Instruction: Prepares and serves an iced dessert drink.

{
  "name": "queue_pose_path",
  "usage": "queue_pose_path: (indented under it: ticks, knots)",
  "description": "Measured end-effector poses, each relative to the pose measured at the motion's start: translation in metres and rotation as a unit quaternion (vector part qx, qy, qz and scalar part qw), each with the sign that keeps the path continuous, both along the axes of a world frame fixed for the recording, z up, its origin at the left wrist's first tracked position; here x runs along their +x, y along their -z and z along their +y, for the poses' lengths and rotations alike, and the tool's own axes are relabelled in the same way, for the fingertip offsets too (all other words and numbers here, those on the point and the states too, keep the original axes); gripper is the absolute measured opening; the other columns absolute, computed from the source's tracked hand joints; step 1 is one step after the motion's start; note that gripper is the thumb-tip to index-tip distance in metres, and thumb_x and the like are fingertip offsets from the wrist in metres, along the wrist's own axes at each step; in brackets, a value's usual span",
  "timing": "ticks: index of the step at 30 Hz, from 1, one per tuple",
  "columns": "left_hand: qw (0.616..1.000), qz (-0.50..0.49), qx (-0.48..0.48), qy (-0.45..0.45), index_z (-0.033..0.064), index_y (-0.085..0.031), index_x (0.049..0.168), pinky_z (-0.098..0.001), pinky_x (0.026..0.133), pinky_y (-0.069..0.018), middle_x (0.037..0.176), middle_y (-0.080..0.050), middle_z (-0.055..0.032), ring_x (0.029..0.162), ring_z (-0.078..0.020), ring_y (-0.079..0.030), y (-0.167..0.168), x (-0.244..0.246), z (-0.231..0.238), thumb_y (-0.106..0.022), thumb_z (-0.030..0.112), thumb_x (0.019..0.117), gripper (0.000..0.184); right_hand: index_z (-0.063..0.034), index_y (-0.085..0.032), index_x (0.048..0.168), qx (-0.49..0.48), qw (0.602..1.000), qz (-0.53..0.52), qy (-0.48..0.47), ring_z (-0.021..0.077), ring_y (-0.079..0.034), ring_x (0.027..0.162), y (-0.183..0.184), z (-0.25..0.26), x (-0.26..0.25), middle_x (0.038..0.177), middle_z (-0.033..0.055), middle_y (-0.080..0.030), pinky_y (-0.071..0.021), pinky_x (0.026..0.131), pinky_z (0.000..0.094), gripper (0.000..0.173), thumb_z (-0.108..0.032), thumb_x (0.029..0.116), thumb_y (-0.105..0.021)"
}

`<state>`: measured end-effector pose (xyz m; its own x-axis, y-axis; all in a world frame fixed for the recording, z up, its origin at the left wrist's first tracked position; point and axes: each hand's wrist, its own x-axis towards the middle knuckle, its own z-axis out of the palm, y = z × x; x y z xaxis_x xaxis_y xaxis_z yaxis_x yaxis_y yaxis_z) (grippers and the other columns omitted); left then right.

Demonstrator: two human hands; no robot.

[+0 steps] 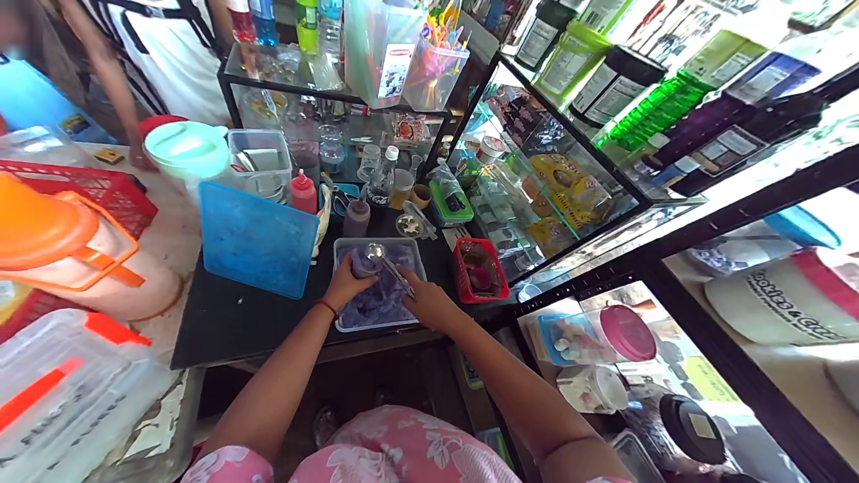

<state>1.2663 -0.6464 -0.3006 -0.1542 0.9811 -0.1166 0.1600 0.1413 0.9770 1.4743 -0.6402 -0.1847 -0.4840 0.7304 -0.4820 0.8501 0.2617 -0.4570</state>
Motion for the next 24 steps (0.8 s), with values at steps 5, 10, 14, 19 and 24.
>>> queue_pose_path:
  ticks: [5, 10, 14, 19, 24]
  knots:
    - [1.000, 0.003, -0.002, 0.015, -0.0079, -0.033, 0.151, -0.0375, 0.114, -0.0426, 0.144, -0.051, -0.0273, 0.134, -0.0277, -0.054, -0.010, -0.002, -0.002, -0.082, 0.008, 0.0819, 0.086, -0.0184, -0.018, 0.165, 0.004, 0.997, 0.077, -0.015, 0.0392, -0.066, 0.100, -0.008, 0.014, 0.006, 0.121, 0.0267, -0.065, -0.0507, 0.090, 0.0569, 0.064, -0.020, 0.1071, -0.046]
    - [0.992, 0.114, -0.031, 0.036, -0.0082, -0.038, 0.149, -0.0441, 0.115, -0.0405, 0.141, -0.054, -0.0289, 0.134, -0.0334, -0.054, -0.020, -0.005, 0.002, -0.082, 0.017, 0.0848, 0.082, -0.0357, -0.025, 0.163, 0.139, 0.980, -0.090, -0.111, 0.0465, -0.063, 0.113, -0.031, 0.016, -0.007, 0.138, 0.0296, -0.055, -0.0509, 0.092, 0.0607, 0.064, -0.021, 0.1054, -0.047]
    - [0.993, 0.111, -0.023, 0.022, -0.0087, -0.040, 0.147, -0.0427, 0.114, -0.0410, 0.140, -0.055, -0.0286, 0.133, -0.0322, -0.055, -0.017, -0.006, 0.003, -0.083, 0.018, 0.0843, 0.080, -0.0392, -0.028, 0.162, 0.172, 0.966, -0.125, -0.147, 0.0491, -0.060, 0.115, -0.031, 0.018, -0.015, 0.136, 0.0314, -0.054, -0.0497, 0.090, 0.0617, 0.065, -0.017, 0.1051, -0.049]
    - [0.999, 0.023, 0.021, -0.016, -0.0067, -0.034, 0.151, -0.0393, 0.112, -0.0444, 0.141, -0.054, -0.0278, 0.132, -0.0287, -0.056, -0.005, -0.007, 0.001, -0.082, 0.013, 0.0822, 0.087, -0.0394, -0.025, 0.163, 0.126, 0.978, -0.115, -0.118, 0.0469, -0.063, 0.113, -0.027, 0.021, -0.014, 0.138, 0.0297, -0.054, -0.0509, 0.090, 0.0618, 0.065, -0.021, 0.1048, -0.048]
    - [0.996, -0.068, 0.036, -0.035, -0.0055, -0.029, 0.152, -0.0369, 0.109, -0.0472, 0.142, -0.053, -0.0267, 0.129, -0.0251, -0.057, 0.002, -0.005, 0.001, -0.081, 0.007, 0.0814, 0.089, -0.0329, -0.028, 0.163, 0.101, 0.991, -0.042, -0.079, 0.0440, -0.064, 0.113, -0.029, 0.019, -0.017, 0.138, 0.0271, -0.056, -0.0504, 0.093, 0.0607, 0.061, -0.022, 0.1063, -0.047]
